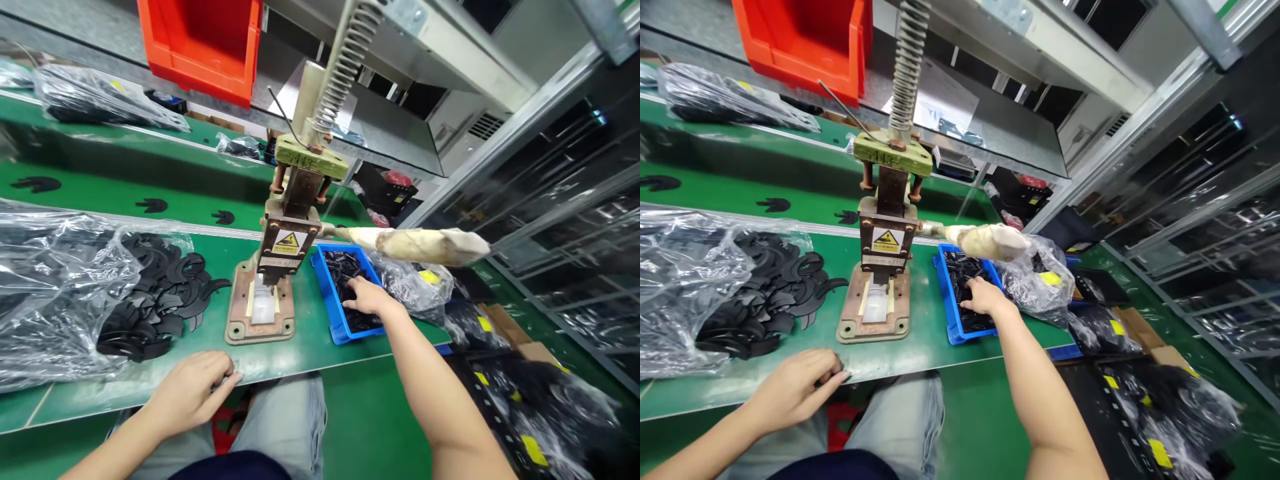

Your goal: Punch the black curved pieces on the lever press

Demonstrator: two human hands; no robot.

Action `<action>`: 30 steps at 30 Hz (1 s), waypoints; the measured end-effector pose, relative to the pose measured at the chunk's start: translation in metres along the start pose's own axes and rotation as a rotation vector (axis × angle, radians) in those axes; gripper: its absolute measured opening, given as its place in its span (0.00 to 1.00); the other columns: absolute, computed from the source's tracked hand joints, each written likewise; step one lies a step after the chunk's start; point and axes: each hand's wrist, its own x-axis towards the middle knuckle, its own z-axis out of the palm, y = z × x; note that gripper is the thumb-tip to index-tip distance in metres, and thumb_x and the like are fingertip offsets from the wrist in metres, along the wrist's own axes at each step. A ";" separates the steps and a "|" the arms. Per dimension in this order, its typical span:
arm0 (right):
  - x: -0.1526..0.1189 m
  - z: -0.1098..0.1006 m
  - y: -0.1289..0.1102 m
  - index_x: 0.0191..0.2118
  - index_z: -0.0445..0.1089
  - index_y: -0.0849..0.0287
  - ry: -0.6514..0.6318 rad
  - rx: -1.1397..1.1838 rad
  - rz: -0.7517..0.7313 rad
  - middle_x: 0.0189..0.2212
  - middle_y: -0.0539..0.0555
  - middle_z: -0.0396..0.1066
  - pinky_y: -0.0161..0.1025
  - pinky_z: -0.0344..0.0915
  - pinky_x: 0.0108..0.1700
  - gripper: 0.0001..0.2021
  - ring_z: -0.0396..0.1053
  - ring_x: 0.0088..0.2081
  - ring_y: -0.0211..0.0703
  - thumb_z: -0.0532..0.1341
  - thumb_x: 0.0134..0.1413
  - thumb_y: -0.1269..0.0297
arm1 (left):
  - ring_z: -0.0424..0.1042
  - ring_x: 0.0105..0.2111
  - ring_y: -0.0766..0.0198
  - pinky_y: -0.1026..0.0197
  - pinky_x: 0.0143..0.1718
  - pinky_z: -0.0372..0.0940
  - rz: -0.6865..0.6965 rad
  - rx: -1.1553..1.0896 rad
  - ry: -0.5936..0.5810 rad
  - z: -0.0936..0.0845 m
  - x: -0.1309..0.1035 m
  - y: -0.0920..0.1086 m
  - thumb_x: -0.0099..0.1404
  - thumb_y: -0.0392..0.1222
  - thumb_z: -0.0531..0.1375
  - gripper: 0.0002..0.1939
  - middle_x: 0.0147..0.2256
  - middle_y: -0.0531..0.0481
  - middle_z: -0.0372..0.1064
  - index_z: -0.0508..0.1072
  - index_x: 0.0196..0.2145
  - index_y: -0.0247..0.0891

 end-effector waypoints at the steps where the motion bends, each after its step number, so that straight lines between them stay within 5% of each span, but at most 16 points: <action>1: -0.003 0.005 -0.004 0.57 0.70 0.58 -0.014 0.000 -0.004 0.56 0.58 0.72 0.52 0.75 0.56 0.20 0.74 0.53 0.47 0.63 0.66 0.53 | 0.67 0.29 0.62 0.58 0.34 0.59 0.003 0.005 -0.001 0.000 0.000 0.000 0.77 0.41 0.57 0.12 0.28 0.53 0.66 0.65 0.32 0.41; 13: -0.020 0.023 -0.020 0.57 0.70 0.58 0.069 0.084 0.042 0.55 0.58 0.73 0.53 0.75 0.57 0.20 0.74 0.53 0.47 0.63 0.66 0.51 | 0.68 0.29 0.63 0.59 0.34 0.59 -0.015 0.019 0.005 0.000 -0.001 0.002 0.76 0.43 0.57 0.12 0.27 0.54 0.66 0.66 0.32 0.41; 30: 0.013 0.018 -0.027 0.59 0.69 0.58 0.216 0.126 0.125 0.58 0.59 0.71 0.54 0.75 0.57 0.21 0.73 0.55 0.48 0.63 0.67 0.53 | 0.69 0.30 0.61 0.59 0.35 0.59 -0.017 0.063 -0.024 0.000 -0.001 0.003 0.77 0.44 0.55 0.12 0.29 0.53 0.67 0.66 0.33 0.41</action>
